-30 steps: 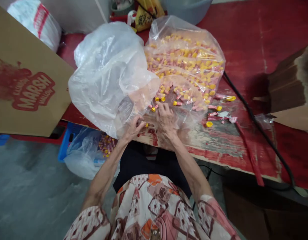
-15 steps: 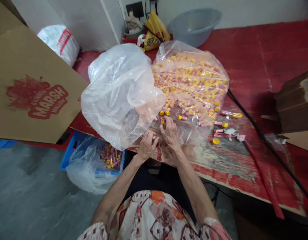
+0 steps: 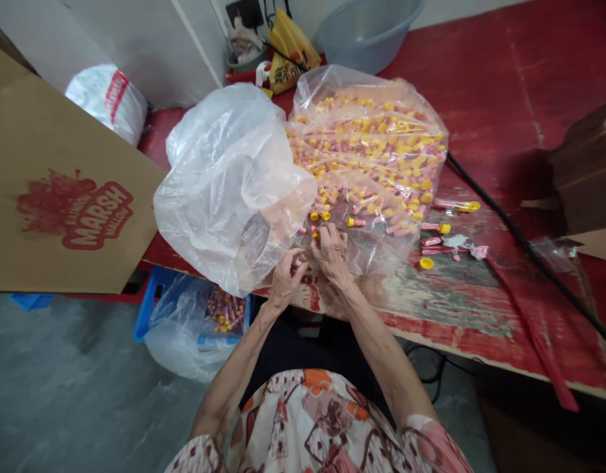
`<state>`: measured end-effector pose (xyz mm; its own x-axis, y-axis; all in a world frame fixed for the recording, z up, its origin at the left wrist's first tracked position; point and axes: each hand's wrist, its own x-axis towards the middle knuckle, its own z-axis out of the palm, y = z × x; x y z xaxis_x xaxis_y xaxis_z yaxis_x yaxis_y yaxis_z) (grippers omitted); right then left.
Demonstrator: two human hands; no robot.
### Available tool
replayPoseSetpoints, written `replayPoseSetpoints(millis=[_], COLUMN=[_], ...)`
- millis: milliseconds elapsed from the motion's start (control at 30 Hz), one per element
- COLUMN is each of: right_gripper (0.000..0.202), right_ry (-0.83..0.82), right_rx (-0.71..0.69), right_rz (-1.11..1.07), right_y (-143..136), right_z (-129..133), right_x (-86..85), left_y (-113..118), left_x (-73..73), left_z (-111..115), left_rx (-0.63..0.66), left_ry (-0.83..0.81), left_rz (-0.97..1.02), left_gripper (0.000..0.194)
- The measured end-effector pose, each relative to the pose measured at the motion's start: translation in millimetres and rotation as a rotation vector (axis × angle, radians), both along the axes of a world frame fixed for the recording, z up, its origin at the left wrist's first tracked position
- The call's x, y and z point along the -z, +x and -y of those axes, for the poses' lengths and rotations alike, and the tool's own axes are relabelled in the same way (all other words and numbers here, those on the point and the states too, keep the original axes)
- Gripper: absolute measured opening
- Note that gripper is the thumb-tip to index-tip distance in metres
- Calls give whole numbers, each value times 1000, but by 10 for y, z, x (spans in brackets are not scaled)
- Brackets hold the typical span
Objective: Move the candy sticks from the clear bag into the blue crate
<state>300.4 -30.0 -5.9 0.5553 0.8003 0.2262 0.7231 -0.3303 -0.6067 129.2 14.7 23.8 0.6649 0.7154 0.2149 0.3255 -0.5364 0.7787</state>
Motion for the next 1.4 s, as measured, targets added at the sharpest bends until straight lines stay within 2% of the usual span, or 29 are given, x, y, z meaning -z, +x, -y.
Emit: replayPoseSetpoints(millis=[100,200,300,467,700,833,933,1067,1233,1400], right_gripper=[29,32,34,35,31,34,36,31,30,36], right_ry=[25,32,48,152,16,82,109,82,92,123], right_rx=[-43,-52,-52,-5,-3,-3,-7,-12,-6,2], right_rz=[19,32,15,11,78,73,80,83,94,92], right_y=[31,53,60,55,71,95,108,119,113,93], right_z=[6,25,38,67,127,132,138,151,153,170], right_x=[-41,-43,-24,18,87,131,157,157,137,100], left_y=[7,38,76,105,184,199,249,325,269,230], left_x=[18,115,192,170,224,208,222,235,181,246], left_z=[46,81,80,121,223,296,317,267,284,285], left_rx=[-70,-83,-37,-112,-113,-149,-92,-8,-71,-84], left_ry=[115,217,202,164,200,278,356,386,381,369], left_rz=[21,15,-4,13,22,2,1,27,82,-15], left_gripper=[37,35,33,33,30,27,29,30,33,32])
